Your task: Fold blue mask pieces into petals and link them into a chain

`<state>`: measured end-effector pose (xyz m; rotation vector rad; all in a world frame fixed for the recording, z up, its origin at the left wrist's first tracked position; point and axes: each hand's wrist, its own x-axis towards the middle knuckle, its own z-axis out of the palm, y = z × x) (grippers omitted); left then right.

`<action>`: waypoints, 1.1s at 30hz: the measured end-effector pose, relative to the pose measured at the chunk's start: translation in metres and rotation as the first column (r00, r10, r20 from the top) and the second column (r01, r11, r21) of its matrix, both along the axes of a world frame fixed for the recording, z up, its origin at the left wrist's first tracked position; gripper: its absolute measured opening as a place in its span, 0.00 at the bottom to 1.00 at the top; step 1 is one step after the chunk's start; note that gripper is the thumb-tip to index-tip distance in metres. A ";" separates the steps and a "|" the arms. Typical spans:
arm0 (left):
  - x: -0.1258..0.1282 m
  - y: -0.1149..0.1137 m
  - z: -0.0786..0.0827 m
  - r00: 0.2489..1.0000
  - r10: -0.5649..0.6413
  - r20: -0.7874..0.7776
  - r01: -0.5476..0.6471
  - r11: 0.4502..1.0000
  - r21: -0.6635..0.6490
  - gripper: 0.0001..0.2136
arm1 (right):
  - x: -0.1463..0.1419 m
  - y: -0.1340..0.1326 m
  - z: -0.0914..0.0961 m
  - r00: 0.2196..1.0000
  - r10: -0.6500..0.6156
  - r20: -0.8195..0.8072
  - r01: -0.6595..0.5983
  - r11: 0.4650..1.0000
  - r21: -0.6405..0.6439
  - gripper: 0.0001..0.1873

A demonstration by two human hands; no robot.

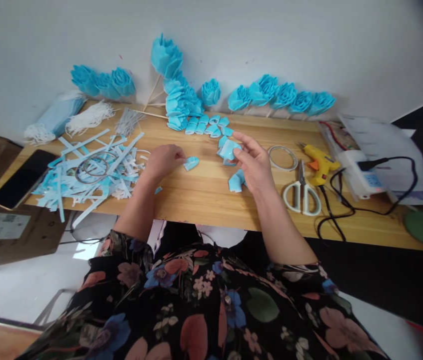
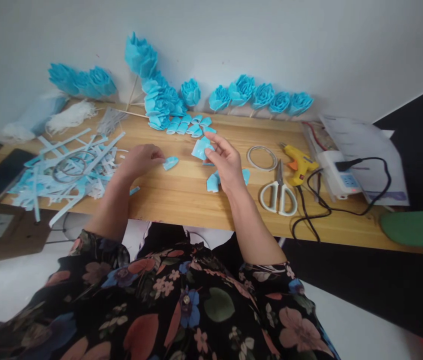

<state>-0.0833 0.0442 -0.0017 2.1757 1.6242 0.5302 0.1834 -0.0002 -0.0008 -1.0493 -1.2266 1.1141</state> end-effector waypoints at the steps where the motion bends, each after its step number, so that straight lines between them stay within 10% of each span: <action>1: 0.001 -0.001 0.001 1.000 0.004 -0.022 -0.004 1.000 -0.008 0.02 | 0.000 0.000 0.000 1.000 0.002 -0.010 -0.002 1.000 0.000 0.27; 18: 0.016 -0.015 0.023 0.833 -0.232 0.502 0.185 0.972 0.142 0.03 | 0.003 -0.011 0.015 0.936 0.311 -0.161 -0.342 0.912 -0.225 0.29; 33: 0.033 -0.020 0.016 0.758 -0.314 0.571 0.213 0.948 0.239 0.08 | -0.013 -0.015 0.007 0.916 0.243 0.320 -0.257 0.966 0.003 0.35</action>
